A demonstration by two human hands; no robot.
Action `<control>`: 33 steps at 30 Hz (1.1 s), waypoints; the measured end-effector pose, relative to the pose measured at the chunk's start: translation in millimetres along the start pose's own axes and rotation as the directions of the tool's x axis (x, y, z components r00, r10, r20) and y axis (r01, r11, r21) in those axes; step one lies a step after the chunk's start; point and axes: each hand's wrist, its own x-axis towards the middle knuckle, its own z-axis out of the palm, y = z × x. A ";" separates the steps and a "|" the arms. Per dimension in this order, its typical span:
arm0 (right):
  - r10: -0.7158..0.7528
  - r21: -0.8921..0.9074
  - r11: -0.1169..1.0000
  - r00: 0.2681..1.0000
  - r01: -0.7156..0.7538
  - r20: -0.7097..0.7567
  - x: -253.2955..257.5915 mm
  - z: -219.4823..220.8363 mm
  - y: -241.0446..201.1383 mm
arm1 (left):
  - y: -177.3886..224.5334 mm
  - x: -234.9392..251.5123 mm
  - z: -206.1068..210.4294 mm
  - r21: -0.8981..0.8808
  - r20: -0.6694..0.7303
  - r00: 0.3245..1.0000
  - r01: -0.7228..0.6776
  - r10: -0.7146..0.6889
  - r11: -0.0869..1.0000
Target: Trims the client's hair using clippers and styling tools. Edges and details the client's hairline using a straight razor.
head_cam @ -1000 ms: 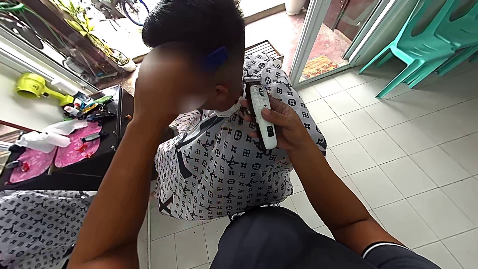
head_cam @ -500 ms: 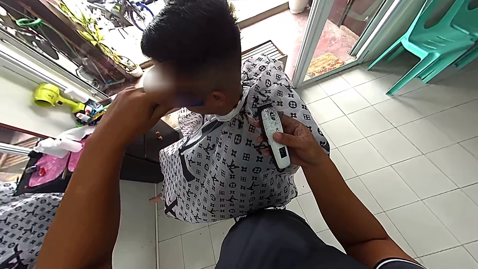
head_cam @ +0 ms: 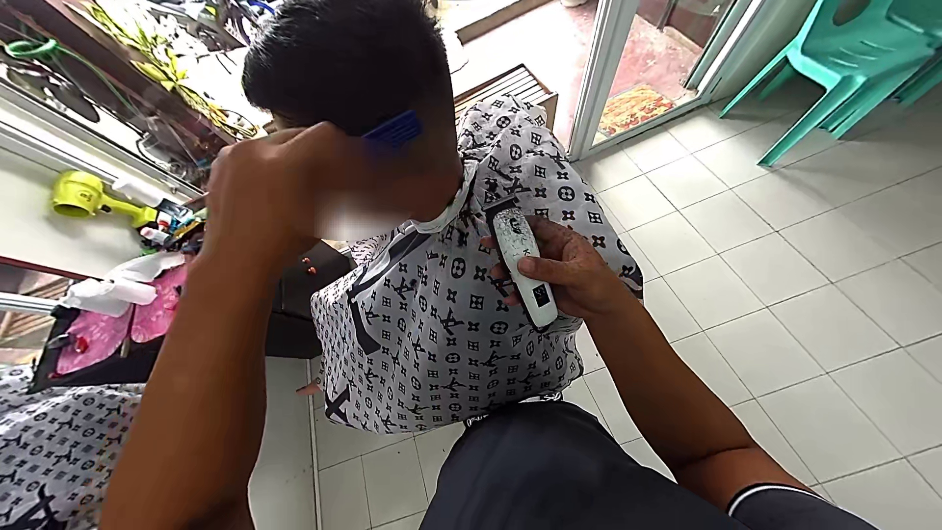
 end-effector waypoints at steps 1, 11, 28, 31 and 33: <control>0.004 -0.002 1.000 1.000 -0.004 0.026 1.6 1.9 1.4 | 12.1 7.1 0.1 0.043 0.031 0.999 0.029 -0.030 0.999; 0.053 -0.029 0.998 0.998 -0.054 -0.038 0.7 -4.8 3.8 | 29.8 13.8 6.6 0.101 0.220 0.975 0.013 -0.035 0.995; -0.025 -0.493 0.869 0.990 -0.046 -0.135 19.4 -10.7 -5.3 | 35.8 14.4 22.7 -0.067 0.355 0.934 0.061 -0.033 0.996; -0.043 -0.726 0.683 0.988 -0.080 -0.149 38.6 -18.5 -3.1 | 28.6 -5.8 35.7 -0.489 -0.101 0.968 0.154 -0.231 0.858; 0.030 -0.574 0.812 0.989 -0.107 -0.142 54.2 -13.7 -2.1 | 43.3 -8.8 67.0 -0.661 -0.439 0.772 0.069 -0.460 0.747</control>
